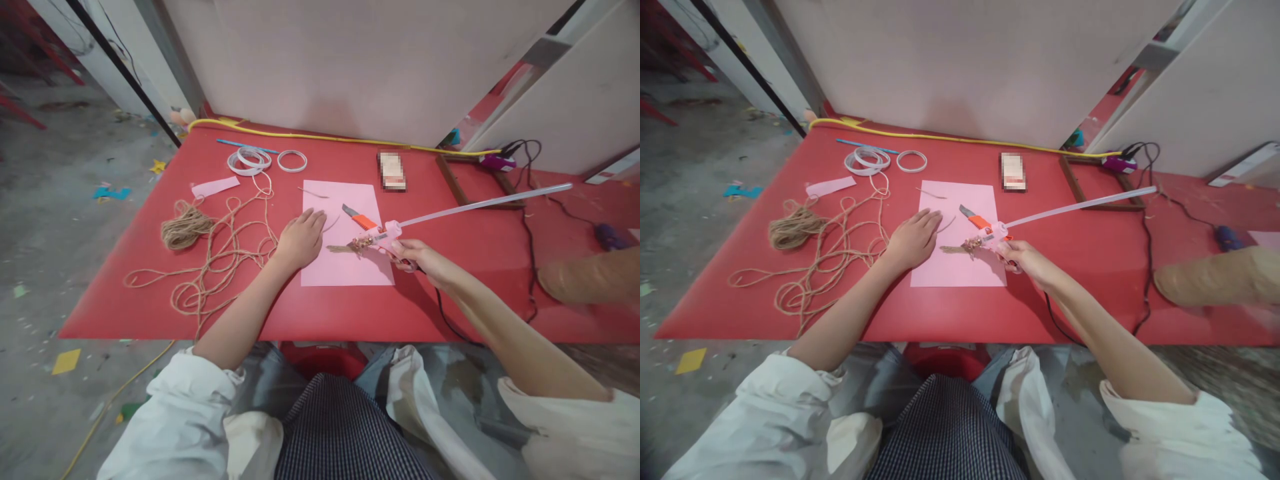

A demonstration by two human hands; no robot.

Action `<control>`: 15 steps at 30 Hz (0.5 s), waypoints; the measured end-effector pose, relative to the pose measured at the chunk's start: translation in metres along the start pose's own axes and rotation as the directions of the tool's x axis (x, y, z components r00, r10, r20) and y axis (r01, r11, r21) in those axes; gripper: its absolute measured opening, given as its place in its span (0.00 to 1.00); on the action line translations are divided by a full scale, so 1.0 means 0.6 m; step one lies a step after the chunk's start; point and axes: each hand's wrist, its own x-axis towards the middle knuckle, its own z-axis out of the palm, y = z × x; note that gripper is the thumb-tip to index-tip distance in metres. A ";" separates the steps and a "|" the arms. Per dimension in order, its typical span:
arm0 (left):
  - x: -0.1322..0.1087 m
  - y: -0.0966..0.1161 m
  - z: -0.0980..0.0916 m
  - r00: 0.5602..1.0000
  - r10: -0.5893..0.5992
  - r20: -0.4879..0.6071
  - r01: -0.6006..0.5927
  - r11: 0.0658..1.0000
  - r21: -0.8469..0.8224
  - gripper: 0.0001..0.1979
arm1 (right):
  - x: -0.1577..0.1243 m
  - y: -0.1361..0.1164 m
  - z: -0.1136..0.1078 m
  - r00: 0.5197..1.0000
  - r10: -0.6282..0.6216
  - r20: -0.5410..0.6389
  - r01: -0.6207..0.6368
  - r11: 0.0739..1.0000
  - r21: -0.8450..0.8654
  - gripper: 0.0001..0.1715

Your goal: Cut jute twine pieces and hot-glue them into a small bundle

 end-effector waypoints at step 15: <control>0.001 0.000 0.000 1.000 -0.002 -0.002 0.002 1.000 -0.010 0.26 | -0.017 0.002 -0.018 0.999 -0.003 -0.046 0.004 0.999 0.034 0.38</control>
